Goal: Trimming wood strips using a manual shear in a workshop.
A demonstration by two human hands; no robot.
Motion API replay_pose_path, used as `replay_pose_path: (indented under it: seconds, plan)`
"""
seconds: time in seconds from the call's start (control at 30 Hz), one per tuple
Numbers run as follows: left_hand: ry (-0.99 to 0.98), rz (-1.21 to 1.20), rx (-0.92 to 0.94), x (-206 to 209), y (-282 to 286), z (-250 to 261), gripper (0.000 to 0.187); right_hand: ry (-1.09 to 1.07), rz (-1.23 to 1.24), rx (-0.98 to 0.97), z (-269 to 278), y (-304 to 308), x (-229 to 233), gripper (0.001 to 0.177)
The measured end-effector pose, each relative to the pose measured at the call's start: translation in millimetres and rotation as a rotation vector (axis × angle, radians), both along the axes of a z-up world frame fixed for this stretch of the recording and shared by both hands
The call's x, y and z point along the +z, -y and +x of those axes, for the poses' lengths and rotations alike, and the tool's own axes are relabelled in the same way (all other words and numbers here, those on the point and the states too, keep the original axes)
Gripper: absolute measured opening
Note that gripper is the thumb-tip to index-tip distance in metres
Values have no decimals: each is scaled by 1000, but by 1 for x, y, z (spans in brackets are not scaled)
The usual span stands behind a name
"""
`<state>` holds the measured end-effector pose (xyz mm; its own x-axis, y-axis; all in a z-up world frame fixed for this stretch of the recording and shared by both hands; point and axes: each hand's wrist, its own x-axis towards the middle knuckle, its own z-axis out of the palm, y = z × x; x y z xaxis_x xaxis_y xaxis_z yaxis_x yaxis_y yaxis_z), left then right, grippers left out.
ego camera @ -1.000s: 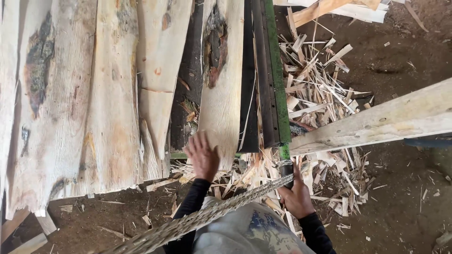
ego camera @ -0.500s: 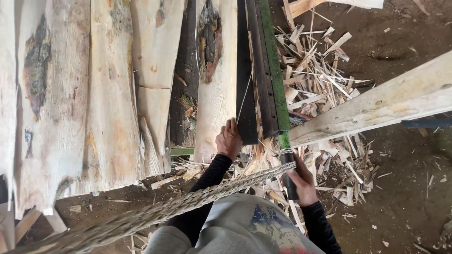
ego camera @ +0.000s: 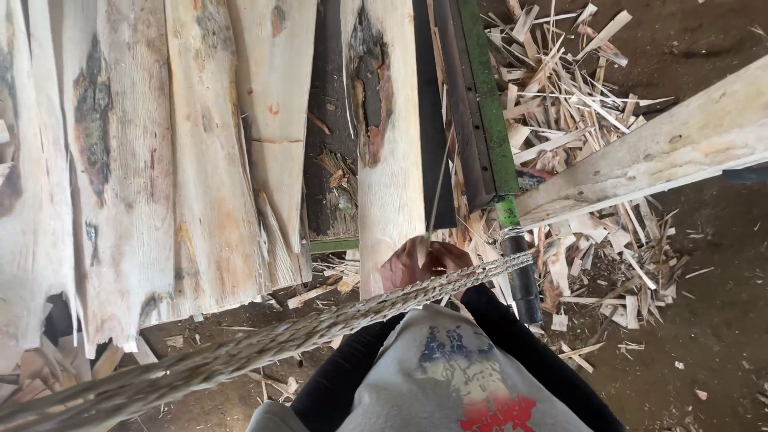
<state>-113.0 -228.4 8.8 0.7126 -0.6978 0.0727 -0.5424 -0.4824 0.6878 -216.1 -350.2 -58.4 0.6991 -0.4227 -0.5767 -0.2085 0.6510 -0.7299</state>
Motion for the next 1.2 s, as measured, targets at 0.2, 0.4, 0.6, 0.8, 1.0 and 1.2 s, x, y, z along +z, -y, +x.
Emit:
replay_pose_path:
  seconds: [0.2, 0.4, 0.6, 0.8, 1.0, 1.2]
  plan:
    - [-11, 73, -81, 6, 14, 23, 59, 24, 86, -118, 8, 4, -18, 22]
    - [-79, 298, -59, 47, 60, 65, 82, 10, -1417, 347, -20, 7, -64, 24]
    - [96, 274, -9, -74, 85, 84, 76, -72, 96, -39, -39, -2, -57, 23]
    - [-373, -45, -157, 52, 48, 133, 64, -123, -65, -30, -85, 15, -83, 49]
    - [-575, -426, -242, 65, 12, 124, 40, 49, 191, -113, -72, 15, -27, 68]
    - [-1272, -568, 82, -63, -1, 98, 65, 256, 208, -75, -69, 21, 3, 60]
